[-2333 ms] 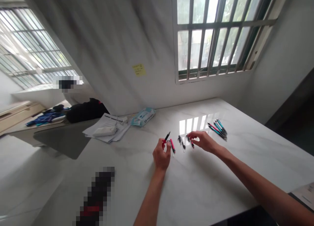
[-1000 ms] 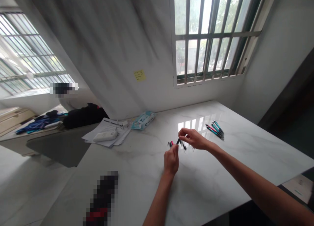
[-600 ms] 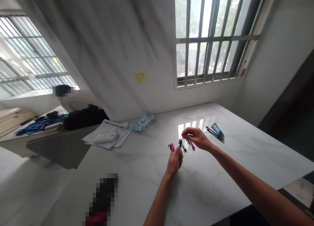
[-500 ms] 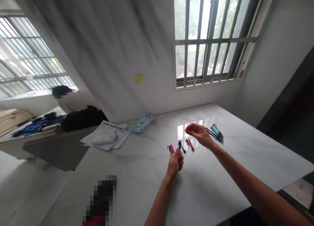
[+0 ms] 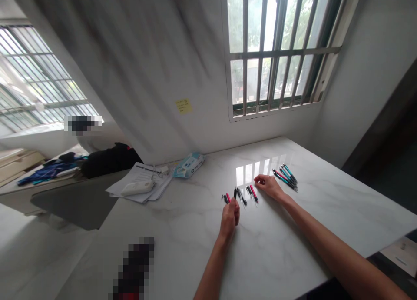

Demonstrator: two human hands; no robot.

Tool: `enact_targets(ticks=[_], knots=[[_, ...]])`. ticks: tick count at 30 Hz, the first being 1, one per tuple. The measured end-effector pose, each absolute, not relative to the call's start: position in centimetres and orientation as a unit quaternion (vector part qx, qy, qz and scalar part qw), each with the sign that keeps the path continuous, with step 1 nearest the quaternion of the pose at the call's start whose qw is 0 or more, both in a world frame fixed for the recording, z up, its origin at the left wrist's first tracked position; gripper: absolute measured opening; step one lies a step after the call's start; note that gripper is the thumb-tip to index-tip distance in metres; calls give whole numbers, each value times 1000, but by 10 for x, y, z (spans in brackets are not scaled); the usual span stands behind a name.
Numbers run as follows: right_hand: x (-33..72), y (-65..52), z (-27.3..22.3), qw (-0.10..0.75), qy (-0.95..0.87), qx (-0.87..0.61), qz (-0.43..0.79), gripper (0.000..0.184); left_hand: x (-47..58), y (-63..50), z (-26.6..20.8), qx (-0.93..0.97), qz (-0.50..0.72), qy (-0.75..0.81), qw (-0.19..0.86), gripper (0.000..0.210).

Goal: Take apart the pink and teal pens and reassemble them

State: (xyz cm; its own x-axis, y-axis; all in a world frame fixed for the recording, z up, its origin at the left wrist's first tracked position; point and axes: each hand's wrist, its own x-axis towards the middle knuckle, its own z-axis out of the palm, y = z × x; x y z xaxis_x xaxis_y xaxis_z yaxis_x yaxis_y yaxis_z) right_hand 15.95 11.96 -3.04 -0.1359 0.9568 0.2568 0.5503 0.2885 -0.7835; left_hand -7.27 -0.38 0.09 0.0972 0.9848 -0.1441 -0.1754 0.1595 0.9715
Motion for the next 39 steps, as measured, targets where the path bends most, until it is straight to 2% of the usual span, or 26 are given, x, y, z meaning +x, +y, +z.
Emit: enact_targets(ticks=[5, 7, 10, 12, 14, 16, 20, 24, 27, 30, 35, 39], knots=[[162, 103, -3, 422, -693, -538, 231, 29, -72, -7, 3, 520, 493, 519, 465, 52], [153, 87, 16, 420, -709, -504, 257, 30, -71, -9, 2, 553, 489, 543, 400, 43], [127, 58, 39, 309, -780, -434, 329, 42, -67, -12, -4, 599, 460, 562, 336, 27], [106, 41, 47, 286, -790, -450, 303, 56, -65, -13, -8, 617, 446, 568, 313, 23], [89, 30, 51, 302, -775, -478, 283, 63, -63, -14, -11, 618, 438, 573, 313, 25], [79, 24, 52, 323, -759, -482, 296, 62, -62, -14, -10, 616, 430, 574, 325, 26], [83, 22, 55, 357, -741, -427, 377, 40, -63, -14, -2, 619, 429, 551, 360, 25], [93, 24, 58, 376, -715, -335, 486, 19, -62, -15, 5, 599, 462, 520, 397, 11], [92, 23, 57, 378, -692, -318, 527, 24, -61, -15, 4, 586, 471, 513, 413, 6], [87, 19, 54, 418, -659, -327, 534, 32, -61, -15, 0, 586, 466, 516, 417, 5], [84, 15, 53, 441, -609, -288, 593, 52, -62, -14, -1, 586, 471, 516, 410, 17], [83, 14, 54, 467, -617, -337, 536, 40, -63, -14, 0, 586, 469, 517, 412, 20]])
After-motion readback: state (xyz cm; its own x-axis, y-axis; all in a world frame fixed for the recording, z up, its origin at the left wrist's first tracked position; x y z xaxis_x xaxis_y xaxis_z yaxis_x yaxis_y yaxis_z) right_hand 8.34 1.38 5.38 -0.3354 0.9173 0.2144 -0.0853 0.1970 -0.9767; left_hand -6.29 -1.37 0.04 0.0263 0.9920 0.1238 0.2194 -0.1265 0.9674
